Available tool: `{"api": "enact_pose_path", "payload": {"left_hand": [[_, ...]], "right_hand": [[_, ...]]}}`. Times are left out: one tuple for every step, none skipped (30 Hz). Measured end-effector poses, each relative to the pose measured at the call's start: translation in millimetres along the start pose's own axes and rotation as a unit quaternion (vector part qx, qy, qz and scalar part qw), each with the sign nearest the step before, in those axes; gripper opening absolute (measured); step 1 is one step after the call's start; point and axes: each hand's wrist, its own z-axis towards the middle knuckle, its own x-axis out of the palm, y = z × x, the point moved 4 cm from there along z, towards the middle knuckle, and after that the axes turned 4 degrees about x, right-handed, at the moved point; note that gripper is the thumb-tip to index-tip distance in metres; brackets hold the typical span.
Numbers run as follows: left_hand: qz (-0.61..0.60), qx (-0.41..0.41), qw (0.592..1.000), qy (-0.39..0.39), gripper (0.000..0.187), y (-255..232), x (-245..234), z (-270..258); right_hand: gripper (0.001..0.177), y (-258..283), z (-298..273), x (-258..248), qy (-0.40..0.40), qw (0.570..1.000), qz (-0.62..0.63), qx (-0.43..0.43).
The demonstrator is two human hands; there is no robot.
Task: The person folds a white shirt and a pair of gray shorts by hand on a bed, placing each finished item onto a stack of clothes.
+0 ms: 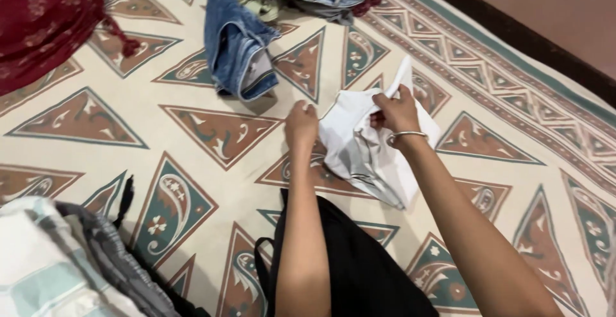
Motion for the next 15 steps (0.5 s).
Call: {"api": "enact_pose_path", "payload": {"left_hand": [[0.004, -0.005, 1.000, -0.004, 0.042, -18.6, -11.8, -5.9], [-0.054, -0.076, 0.992, 0.085, 0.041, -32.8, -14.8, -12.8], [-0.111, -0.144, 0.968, 0.174, 0.041, -49.4, -15.7, -22.5], [-0.109, -0.148, 0.968, 0.172, 0.041, -38.2, -5.0, -18.4], [-0.062, -0.111, 0.970, 0.208, 0.045, -31.1, 9.6, -15.1], [-0.015, -0.073, 0.967, 0.244, 0.053, -24.2, 24.6, -12.5], [-0.014, -0.076, 0.967, 0.244, 0.053, -24.3, 25.0, -12.5], [0.031, -0.079, 0.959, 0.271, 0.052, -23.8, 26.8, -13.8], [0.076, -0.082, 0.948, 0.297, 0.052, -22.8, 27.4, -15.2], [0.077, -0.085, 0.948, 0.297, 0.052, -27.9, 19.8, -17.2], [0.066, -0.090, 0.944, 0.311, 0.052, -34.7, 14.7, -20.0], [0.055, -0.095, 0.939, 0.325, 0.053, -41.8, 9.5, -23.3], [0.056, -0.097, 0.939, 0.325, 0.053, -38.2, 11.1, -25.2], [0.090, -0.073, 0.943, 0.311, 0.048, -36.2, 11.5, -26.4], [0.127, -0.047, 0.945, 0.297, 0.048, -34.3, 10.9, -27.5]], "right_hand": [[0.057, -9.5, 3.9, 14.4, 0.007, 1.000, -0.001, 0.003], [0.065, -19.9, 7.8, 26.8, -0.008, 1.000, -0.018, 0.015], [0.073, -30.9, 10.6, 37.1, -0.024, 0.999, -0.035, 0.028], [0.073, -45.6, 14.1, 48.1, -0.019, 0.999, -0.036, 0.031], [0.078, -59.0, 17.2, 55.8, -0.023, 0.997, -0.070, 0.024], [0.084, -72.2, 20.0, 63.0, -0.027, 0.994, -0.104, 0.017], [0.084, -90.9, 30.4, 61.0, -0.026, 0.994, -0.105, 0.019], [0.084, -108.2, 40.3, 61.4, 0.007, 0.995, -0.102, 0.003], [0.085, -125.8, 49.4, 62.6, 0.039, 0.994, -0.097, -0.013], [0.085, -112.5, 37.9, 55.9, 0.041, 0.994, -0.097, -0.011], [0.076, -102.9, 26.7, 50.3, 0.086, 0.994, 0.024, 0.057], [0.068, -92.3, 14.3, 45.1, 0.128, 0.973, 0.145, 0.124], [0.068, -103.1, 18.1, 23.9, 0.129, 0.973, 0.145, 0.126], [0.057, -104.8, 22.9, -3.7, 0.066, 0.996, 0.066, 0.000], [0.048, -106.7, 24.0, -29.2, -0.001, 0.992, -0.012, -0.125]]}}
